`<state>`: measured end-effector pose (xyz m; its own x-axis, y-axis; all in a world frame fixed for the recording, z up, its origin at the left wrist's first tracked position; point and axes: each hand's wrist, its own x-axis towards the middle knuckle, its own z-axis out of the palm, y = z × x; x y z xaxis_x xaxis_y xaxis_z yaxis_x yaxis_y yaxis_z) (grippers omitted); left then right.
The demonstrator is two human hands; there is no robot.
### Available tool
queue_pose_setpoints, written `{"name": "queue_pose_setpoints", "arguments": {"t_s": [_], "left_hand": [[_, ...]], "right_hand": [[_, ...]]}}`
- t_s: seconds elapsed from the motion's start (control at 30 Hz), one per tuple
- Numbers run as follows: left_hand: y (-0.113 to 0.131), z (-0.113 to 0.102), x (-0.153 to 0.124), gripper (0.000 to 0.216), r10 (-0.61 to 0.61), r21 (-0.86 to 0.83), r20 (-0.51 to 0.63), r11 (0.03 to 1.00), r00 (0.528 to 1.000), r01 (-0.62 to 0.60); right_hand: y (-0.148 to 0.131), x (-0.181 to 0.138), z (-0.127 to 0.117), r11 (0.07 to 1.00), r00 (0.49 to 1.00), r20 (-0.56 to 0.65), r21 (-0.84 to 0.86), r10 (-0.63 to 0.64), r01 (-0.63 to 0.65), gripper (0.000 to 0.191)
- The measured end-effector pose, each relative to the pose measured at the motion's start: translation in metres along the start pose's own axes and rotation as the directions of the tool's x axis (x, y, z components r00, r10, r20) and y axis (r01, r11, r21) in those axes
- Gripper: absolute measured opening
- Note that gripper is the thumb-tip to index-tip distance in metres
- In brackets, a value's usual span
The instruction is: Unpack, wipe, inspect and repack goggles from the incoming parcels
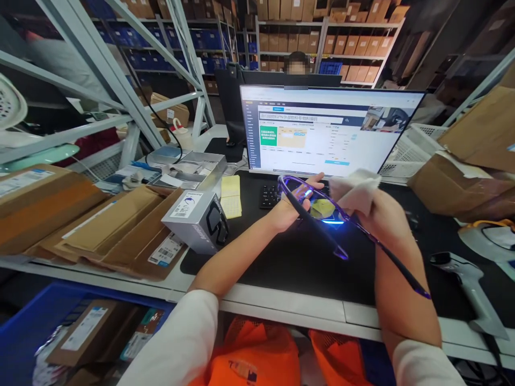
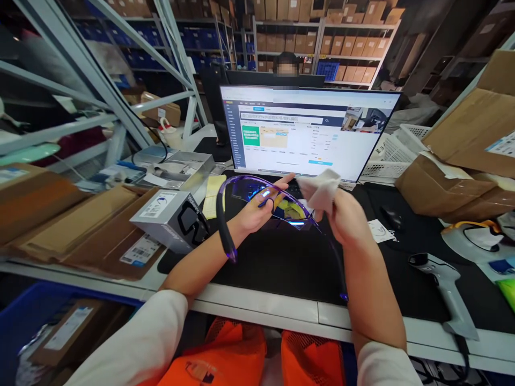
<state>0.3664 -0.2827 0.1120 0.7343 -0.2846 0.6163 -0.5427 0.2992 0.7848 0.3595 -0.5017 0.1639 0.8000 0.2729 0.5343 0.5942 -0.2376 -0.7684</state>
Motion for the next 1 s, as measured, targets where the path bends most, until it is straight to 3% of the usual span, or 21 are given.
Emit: {"name": "queue_pose_setpoints", "arguments": {"t_s": [0.13, 0.27, 0.4, 0.53, 0.7, 0.9, 1.0], "left_hand": [[-0.007, 0.004, -0.003, 0.056, -0.134, -0.081, 0.046, 0.987, 0.99, 0.137], [-0.012, 0.01, -0.005, 0.06, -0.225, -0.197, 0.032, 0.954, 0.974, 0.227], [-0.017, 0.011, -0.005, 0.05, -0.206, -0.257, 0.059, 0.942, 0.977, 0.214], [-0.02, 0.007, -0.003, 0.048, -0.157, -0.206, 0.138, 0.961, 0.978, 0.184], [-0.007, 0.0, 0.001, 0.063, -0.119, 0.023, 0.206, 0.993, 0.971, 0.116], [0.021, -0.013, 0.004, 0.049, -0.052, 0.209, 0.068, 0.977, 0.996, 0.037], [0.02, -0.014, 0.004, 0.05, -0.058, 0.2, 0.069, 0.979, 0.996, 0.043]], "right_hand": [[-0.009, 0.001, 0.015, 0.94, 0.937, 0.275, 0.201, 0.215, -0.274, 0.037], [-0.011, 0.002, 0.019, 0.834, 0.875, 0.36, 0.329, 0.323, -0.443, 0.036], [-0.005, 0.003, 0.02, 0.767, 0.769, 0.519, 0.295, 0.373, -0.57, 0.04], [-0.002, 0.001, 0.021, 0.81, 0.761, 0.552, 0.24, 0.339, -0.535, 0.038], [-0.006, 0.001, 0.022, 0.88, 0.777, 0.531, 0.115, 0.338, -0.462, 0.042], [-0.008, 0.009, 0.009, 0.897, 0.648, 0.694, 0.007, 0.314, -0.442, 0.034], [-0.005, 0.009, 0.009, 0.91, 0.627, 0.721, -0.012, 0.295, -0.414, 0.036]]}}
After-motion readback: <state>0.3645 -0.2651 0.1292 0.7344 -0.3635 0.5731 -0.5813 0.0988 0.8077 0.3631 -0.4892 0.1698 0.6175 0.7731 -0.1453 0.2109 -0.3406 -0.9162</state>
